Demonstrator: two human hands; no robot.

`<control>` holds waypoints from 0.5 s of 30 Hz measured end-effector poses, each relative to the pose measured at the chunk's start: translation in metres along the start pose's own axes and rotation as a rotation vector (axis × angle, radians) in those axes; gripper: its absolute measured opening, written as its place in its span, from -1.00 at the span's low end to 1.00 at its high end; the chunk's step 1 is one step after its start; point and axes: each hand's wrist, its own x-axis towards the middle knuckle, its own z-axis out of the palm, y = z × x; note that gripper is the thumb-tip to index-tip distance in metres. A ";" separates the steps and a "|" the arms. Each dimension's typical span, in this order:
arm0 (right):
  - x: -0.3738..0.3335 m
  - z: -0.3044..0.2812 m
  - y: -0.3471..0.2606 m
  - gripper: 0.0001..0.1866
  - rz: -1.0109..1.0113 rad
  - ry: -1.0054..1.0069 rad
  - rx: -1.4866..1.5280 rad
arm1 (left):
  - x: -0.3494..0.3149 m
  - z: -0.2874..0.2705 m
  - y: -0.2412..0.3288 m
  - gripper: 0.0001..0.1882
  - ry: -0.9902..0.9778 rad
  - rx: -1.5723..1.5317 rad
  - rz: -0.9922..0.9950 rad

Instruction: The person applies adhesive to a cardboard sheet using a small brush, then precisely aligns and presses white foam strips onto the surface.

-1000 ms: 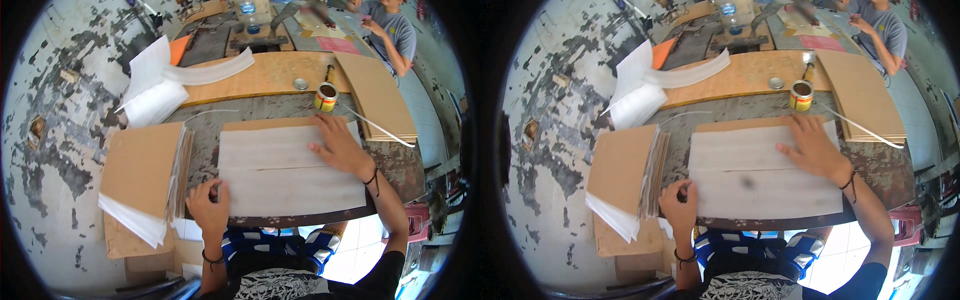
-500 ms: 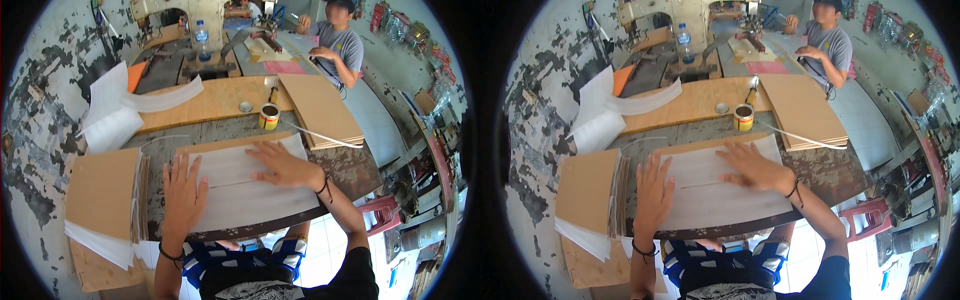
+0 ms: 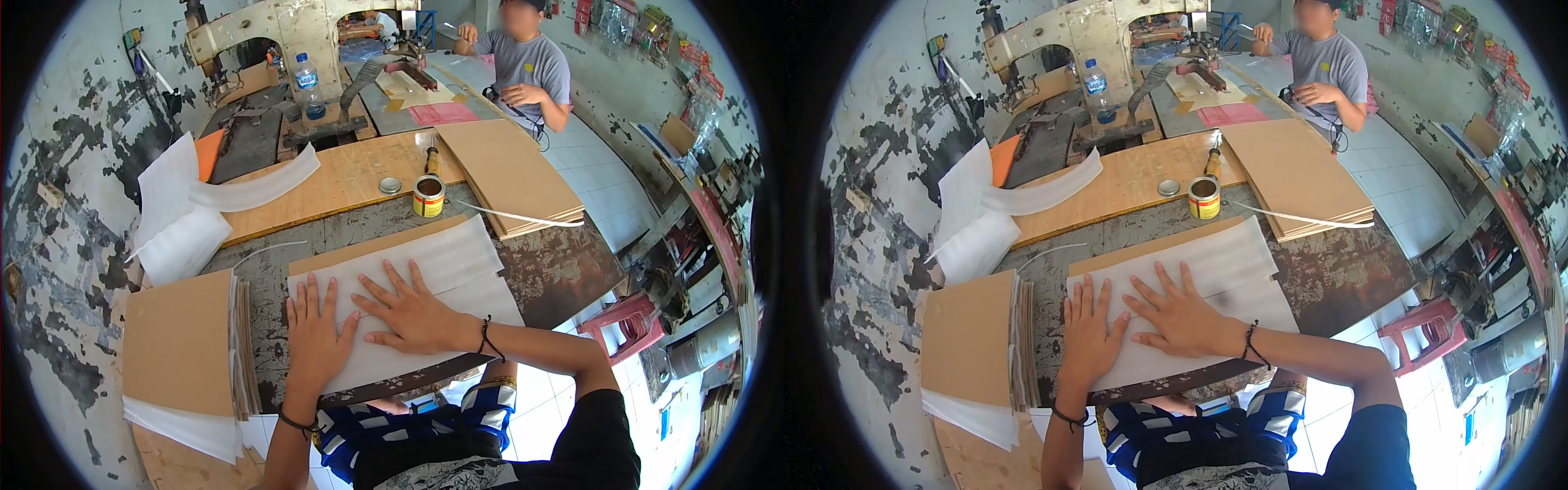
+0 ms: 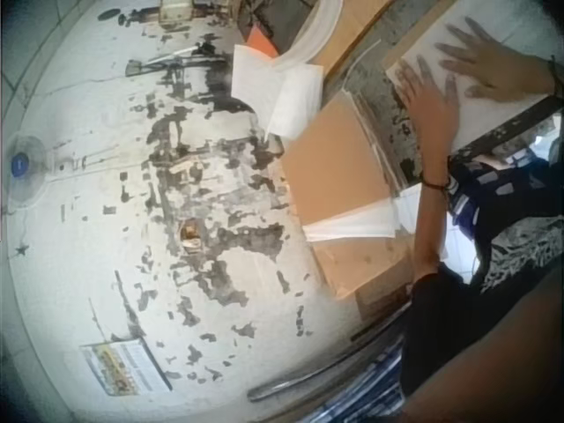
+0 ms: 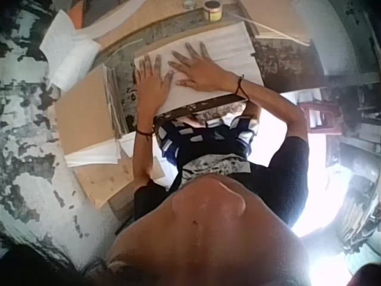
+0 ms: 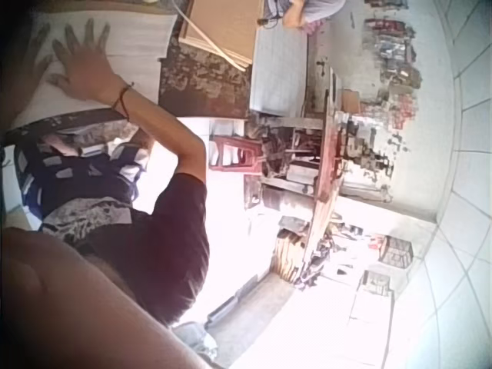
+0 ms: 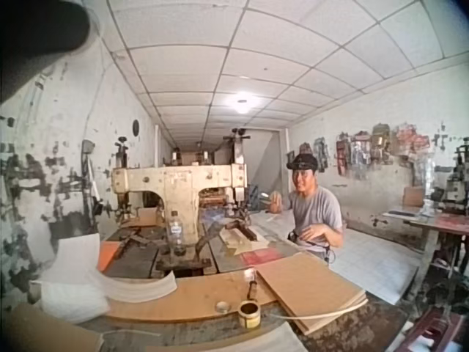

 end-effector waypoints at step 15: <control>0.001 -0.004 -0.003 -0.21 0.010 0.001 0.022 | -0.002 -0.009 0.003 -0.40 -0.062 0.005 0.007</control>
